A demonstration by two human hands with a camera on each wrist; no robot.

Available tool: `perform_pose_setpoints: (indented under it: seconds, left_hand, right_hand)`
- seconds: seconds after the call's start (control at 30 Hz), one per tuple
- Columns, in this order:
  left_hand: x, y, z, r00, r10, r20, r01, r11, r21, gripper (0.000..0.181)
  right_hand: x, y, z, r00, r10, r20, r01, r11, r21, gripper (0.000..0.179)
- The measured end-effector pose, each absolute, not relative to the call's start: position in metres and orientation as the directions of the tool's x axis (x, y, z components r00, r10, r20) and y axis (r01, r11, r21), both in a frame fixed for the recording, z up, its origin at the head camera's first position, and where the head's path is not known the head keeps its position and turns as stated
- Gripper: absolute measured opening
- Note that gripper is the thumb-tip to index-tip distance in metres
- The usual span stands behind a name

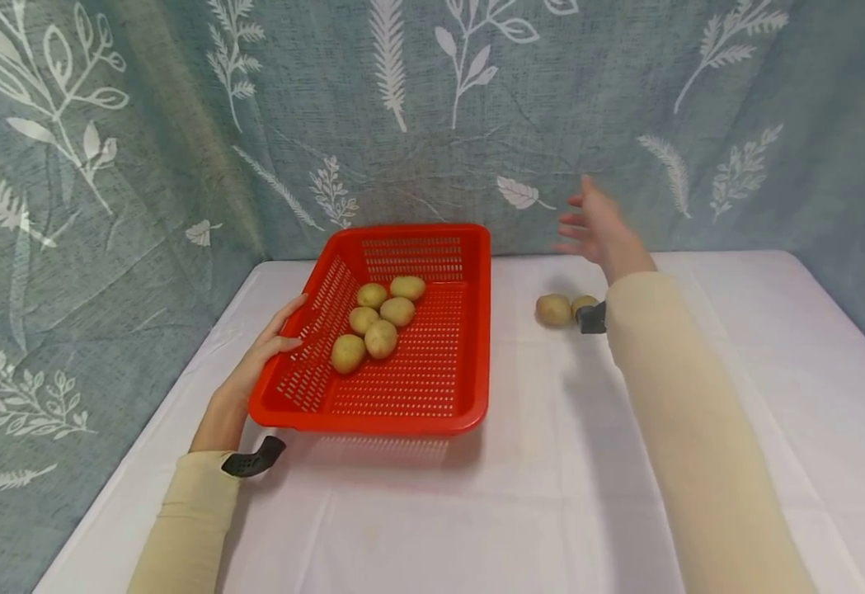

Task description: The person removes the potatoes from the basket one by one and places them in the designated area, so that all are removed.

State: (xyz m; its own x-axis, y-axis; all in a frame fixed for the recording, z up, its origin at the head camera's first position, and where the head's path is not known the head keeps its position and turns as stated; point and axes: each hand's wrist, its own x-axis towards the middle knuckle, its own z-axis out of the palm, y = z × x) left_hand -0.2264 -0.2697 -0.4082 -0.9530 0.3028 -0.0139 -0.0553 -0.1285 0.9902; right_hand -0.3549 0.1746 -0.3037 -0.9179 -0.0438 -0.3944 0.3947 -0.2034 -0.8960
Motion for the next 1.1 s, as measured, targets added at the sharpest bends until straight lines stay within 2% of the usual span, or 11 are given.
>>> perform_pose_setpoints:
  seconds: [0.6, 0.8, 1.1]
  left_hand:
    - [-0.227, -0.271, -0.410, -0.953, 0.302, -0.018, -0.060, -0.131, 0.990, 0.068]
    - [-0.227, -0.271, -0.408, -0.953, 0.301, -0.022, -0.061, -0.122, 0.991, 0.068]
    - [-0.227, -0.273, -0.409, -0.952, 0.306, -0.028, -0.070, -0.129, 0.989, 0.068]
  right_hand:
    - [-0.359, 0.122, -0.279, -0.916, -0.136, -0.377, 0.399, -0.227, -0.888, 0.066]
    - [-0.360, 0.105, -0.281, -0.920, -0.159, -0.359, 0.388, -0.225, -0.894, 0.064]
    - [-0.362, 0.073, -0.293, -0.913, -0.217, -0.347, 0.400, -0.301, -0.866, 0.063]
